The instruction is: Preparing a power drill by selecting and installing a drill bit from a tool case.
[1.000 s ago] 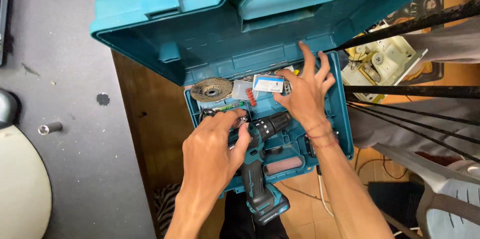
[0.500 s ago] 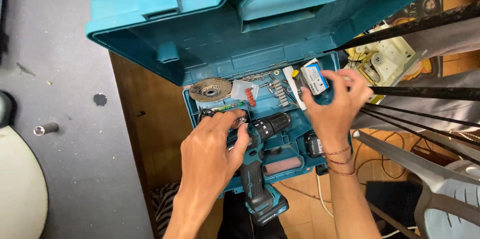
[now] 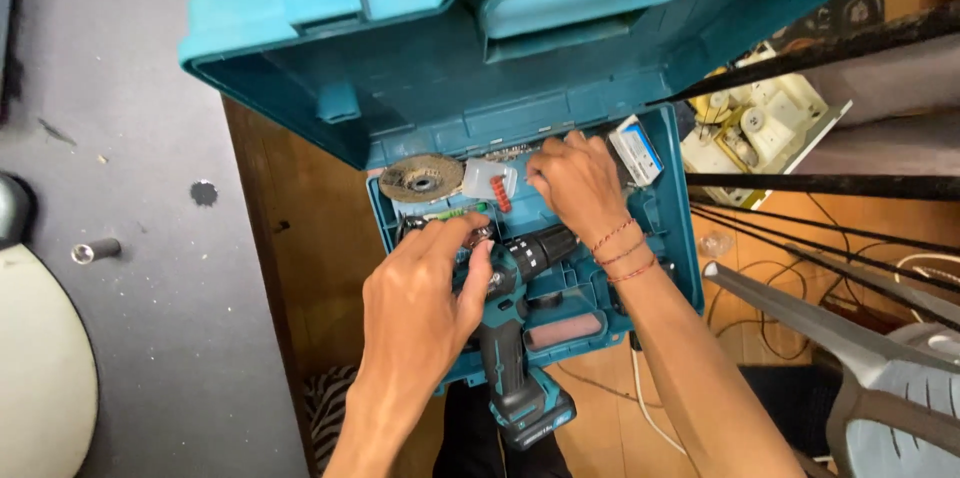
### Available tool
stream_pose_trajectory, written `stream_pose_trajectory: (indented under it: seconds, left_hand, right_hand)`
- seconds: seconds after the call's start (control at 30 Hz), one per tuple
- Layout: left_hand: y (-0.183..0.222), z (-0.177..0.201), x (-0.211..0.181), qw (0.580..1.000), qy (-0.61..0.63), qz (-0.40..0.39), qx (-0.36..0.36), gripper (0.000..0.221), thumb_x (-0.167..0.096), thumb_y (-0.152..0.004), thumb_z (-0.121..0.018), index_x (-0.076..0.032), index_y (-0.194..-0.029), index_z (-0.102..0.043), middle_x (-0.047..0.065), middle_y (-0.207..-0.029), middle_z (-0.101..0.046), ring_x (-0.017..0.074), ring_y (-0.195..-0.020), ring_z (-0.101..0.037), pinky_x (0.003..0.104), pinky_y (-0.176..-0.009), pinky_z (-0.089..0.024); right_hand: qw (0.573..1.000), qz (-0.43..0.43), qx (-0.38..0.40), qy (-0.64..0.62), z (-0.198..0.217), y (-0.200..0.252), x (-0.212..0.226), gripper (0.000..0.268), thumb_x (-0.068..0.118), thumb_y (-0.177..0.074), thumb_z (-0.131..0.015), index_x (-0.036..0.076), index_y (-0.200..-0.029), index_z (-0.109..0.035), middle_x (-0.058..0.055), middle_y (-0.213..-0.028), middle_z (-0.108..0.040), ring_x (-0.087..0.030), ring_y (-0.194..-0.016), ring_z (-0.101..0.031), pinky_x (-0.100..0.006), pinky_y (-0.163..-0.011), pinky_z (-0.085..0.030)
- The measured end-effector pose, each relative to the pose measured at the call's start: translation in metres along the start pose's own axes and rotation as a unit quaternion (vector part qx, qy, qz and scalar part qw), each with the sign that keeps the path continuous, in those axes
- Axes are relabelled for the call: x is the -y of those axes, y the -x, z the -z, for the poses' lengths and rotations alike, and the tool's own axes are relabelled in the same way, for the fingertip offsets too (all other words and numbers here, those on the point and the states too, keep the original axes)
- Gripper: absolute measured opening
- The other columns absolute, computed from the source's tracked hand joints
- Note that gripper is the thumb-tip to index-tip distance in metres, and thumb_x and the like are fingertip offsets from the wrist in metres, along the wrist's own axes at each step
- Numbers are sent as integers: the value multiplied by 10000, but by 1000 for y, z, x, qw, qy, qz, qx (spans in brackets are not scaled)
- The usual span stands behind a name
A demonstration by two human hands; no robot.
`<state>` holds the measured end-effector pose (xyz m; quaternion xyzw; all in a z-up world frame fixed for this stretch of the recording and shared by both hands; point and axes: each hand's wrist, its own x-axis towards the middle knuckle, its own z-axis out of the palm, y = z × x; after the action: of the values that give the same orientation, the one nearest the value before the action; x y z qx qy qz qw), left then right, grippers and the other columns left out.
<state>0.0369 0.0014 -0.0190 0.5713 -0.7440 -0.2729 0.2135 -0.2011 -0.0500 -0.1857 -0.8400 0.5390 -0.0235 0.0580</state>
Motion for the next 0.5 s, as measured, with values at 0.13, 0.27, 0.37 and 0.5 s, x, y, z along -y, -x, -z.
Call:
stream_pose_trajectory:
  seconds: [0.13,0.27,0.37,0.5]
  left_hand:
    - [-1,6,-3,999,45,4,11,160,-150,-1010,-613,-119,-1161,-659,11,-1058,-759,229,-808,-706,396,-555,-538]
    - [-1,8,-5,997,71,4,14,150,-142,-1024,-598,-118,-1163,-649,-2,-997,-746,214,-731,-642,381,-571,-511]
    - [-6,15,-13,986,161,46,24,159,-174,-1010,-597,-122,-1149,-655,-23,-1006,-771,158,-740,-662,324,-617,-531]
    - [-11,22,-20,905,366,214,36,130,-210,-942,-693,-140,-1047,-726,-25,-920,-836,39,-785,-694,211,-652,-503]
  right_hand:
    - [998,5,36,50,-1,1,1,103,276,-889,-748,198,-838,-703,10,-892,-658,-268,-873,-576,-434,-739,-439]
    - [995,-29,-41,-86,27,3,15,59,183,-853,-696,127,-831,-696,-17,-852,-676,-240,-828,-602,-395,-712,-467]
    - [911,-137,-100,-376,77,13,44,58,59,-879,-742,69,-921,-703,-30,-855,-700,-156,-785,-632,-288,-703,-524]
    - [753,-214,-172,-597,119,35,86,137,6,-881,-778,-18,-990,-700,-152,-962,-747,-204,-895,-746,-281,-869,-646]
